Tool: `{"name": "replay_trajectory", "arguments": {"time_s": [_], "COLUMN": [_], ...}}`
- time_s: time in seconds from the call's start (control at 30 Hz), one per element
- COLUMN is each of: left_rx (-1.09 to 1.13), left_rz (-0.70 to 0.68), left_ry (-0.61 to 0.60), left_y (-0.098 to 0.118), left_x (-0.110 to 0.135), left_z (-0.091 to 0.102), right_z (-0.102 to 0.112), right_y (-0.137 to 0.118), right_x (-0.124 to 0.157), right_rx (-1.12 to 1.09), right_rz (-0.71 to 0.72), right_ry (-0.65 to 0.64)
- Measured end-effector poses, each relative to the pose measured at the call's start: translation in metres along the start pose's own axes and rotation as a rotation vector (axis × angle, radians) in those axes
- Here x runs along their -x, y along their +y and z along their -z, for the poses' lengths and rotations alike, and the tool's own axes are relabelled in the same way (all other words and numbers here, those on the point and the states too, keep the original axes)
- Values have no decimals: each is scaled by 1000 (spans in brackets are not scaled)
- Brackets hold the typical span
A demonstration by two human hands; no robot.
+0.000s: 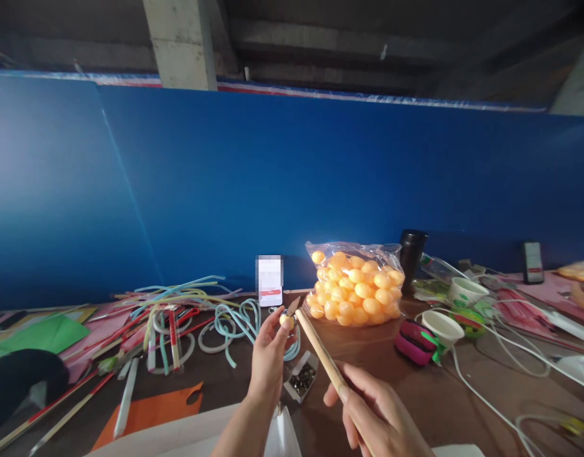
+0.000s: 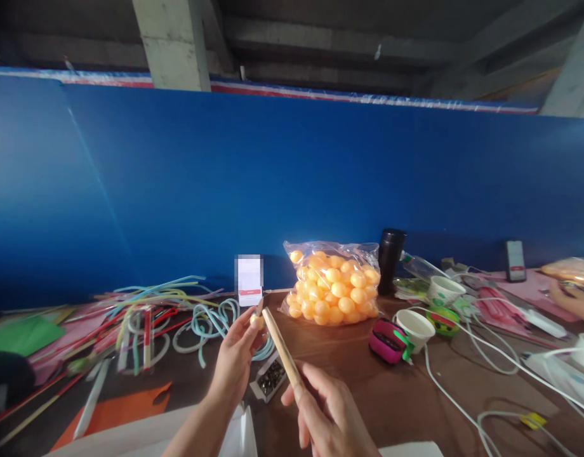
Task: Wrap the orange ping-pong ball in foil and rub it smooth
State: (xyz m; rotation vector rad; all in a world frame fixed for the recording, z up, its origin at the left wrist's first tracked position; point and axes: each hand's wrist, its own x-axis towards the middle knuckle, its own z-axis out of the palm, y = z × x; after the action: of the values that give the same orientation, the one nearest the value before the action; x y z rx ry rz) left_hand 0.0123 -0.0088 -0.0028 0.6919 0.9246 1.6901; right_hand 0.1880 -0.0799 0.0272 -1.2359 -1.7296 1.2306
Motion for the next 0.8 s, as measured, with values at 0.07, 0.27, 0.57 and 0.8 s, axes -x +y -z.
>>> {"name": "replay_trajectory", "arguments": {"time_s": [0.07, 0.27, 0.57, 0.8], "left_rx": [-15, -90, -147, -165], "left_rz": [2, -7, -18, -44], "left_ry": [3, 11, 17, 8], "left_y": [0, 1, 0, -1], "left_x": [0, 0, 0, 0], "left_z": [0, -2, -2, -3], "right_z": [1, 1, -2, -4], "right_y": [1, 2, 3, 0], "right_x": [0, 0, -1, -1], "right_rx": [-14, -41, -39, -2], "right_rz": [6, -17, -47, -61], "right_ry": [1, 8, 5, 14]}}
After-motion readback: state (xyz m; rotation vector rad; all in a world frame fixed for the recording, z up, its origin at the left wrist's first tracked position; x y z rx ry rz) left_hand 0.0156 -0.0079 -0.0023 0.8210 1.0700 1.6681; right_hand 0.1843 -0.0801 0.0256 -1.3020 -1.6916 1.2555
